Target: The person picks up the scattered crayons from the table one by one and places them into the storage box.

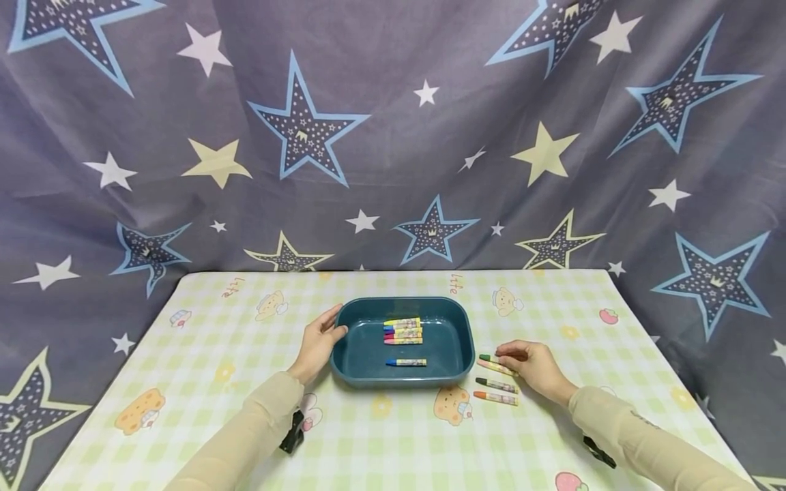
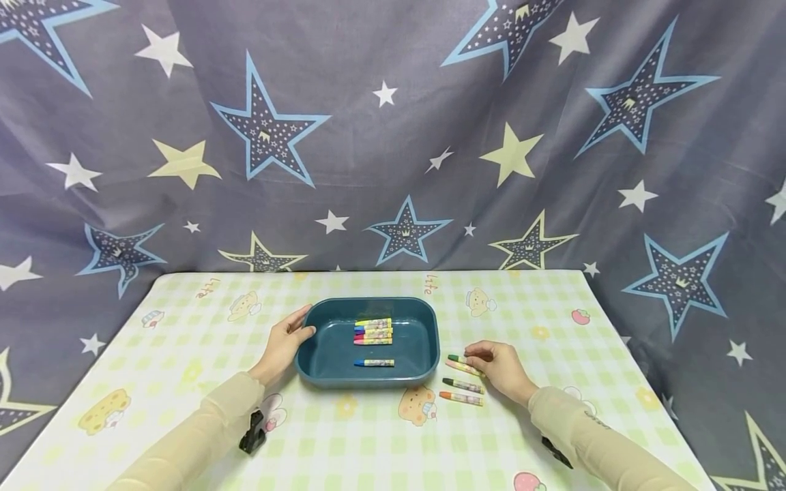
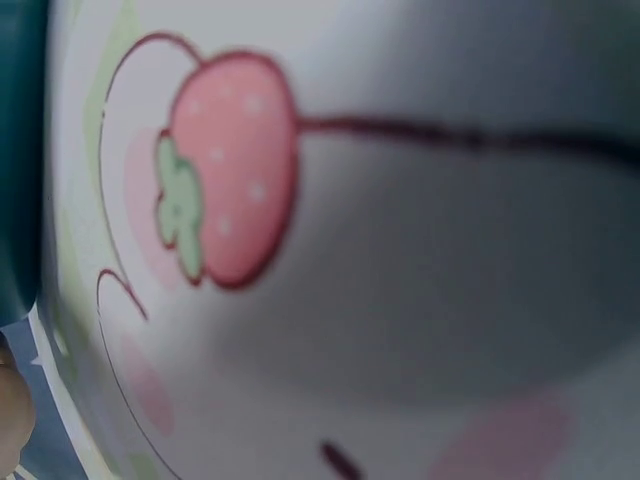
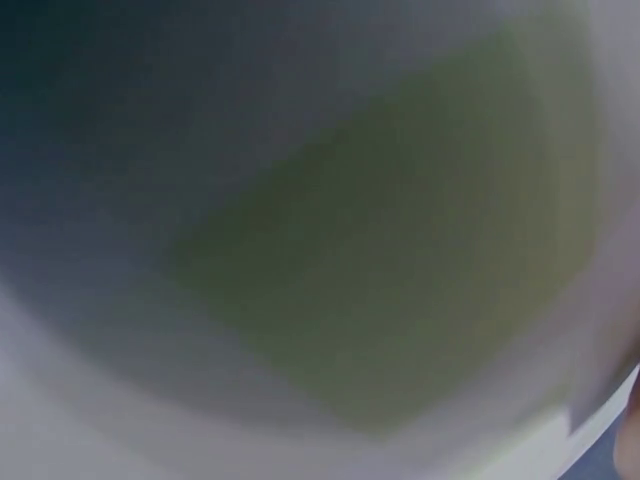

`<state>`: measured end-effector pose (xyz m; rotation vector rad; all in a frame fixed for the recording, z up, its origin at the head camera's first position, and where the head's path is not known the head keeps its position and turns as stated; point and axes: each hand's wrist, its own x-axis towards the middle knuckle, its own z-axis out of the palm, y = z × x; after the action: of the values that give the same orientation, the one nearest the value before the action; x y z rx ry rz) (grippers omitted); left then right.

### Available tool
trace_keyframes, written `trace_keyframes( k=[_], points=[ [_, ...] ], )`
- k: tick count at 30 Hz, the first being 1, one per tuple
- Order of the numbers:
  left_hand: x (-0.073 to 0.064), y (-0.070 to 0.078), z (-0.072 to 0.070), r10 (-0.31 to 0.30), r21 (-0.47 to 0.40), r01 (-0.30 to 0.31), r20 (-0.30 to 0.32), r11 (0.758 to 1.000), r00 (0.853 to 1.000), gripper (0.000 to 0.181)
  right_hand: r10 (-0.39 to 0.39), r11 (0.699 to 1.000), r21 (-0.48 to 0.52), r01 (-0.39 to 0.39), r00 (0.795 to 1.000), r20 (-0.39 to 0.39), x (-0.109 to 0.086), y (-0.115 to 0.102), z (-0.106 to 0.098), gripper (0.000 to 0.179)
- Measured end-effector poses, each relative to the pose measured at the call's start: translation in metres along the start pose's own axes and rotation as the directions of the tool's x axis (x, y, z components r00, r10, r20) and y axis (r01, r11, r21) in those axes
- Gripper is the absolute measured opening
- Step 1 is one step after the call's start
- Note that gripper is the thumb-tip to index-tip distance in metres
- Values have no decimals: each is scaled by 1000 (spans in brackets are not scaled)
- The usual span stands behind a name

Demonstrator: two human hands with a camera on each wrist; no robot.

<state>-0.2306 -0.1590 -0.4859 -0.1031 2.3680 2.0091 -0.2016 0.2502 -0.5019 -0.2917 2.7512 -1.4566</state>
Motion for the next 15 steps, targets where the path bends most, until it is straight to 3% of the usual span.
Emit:
trace_keyframes(
  k=[6, 10, 15],
  points=[
    [0, -2, 2, 2, -1, -2, -4, 1000, 1000, 52, 56, 998, 21, -56, 998, -26, 3, 0, -2, 17],
    [1, -3, 2, -6, -6, 6, 10, 1000, 1000, 52, 99, 994, 55, -99, 995, 4, 2, 0, -4, 20],
    [2, -2, 1, -6, -3, 6, 7, 1000, 1000, 52, 52, 996, 67, -55, 998, 41, 1, -2, -4, 22]
  ],
)
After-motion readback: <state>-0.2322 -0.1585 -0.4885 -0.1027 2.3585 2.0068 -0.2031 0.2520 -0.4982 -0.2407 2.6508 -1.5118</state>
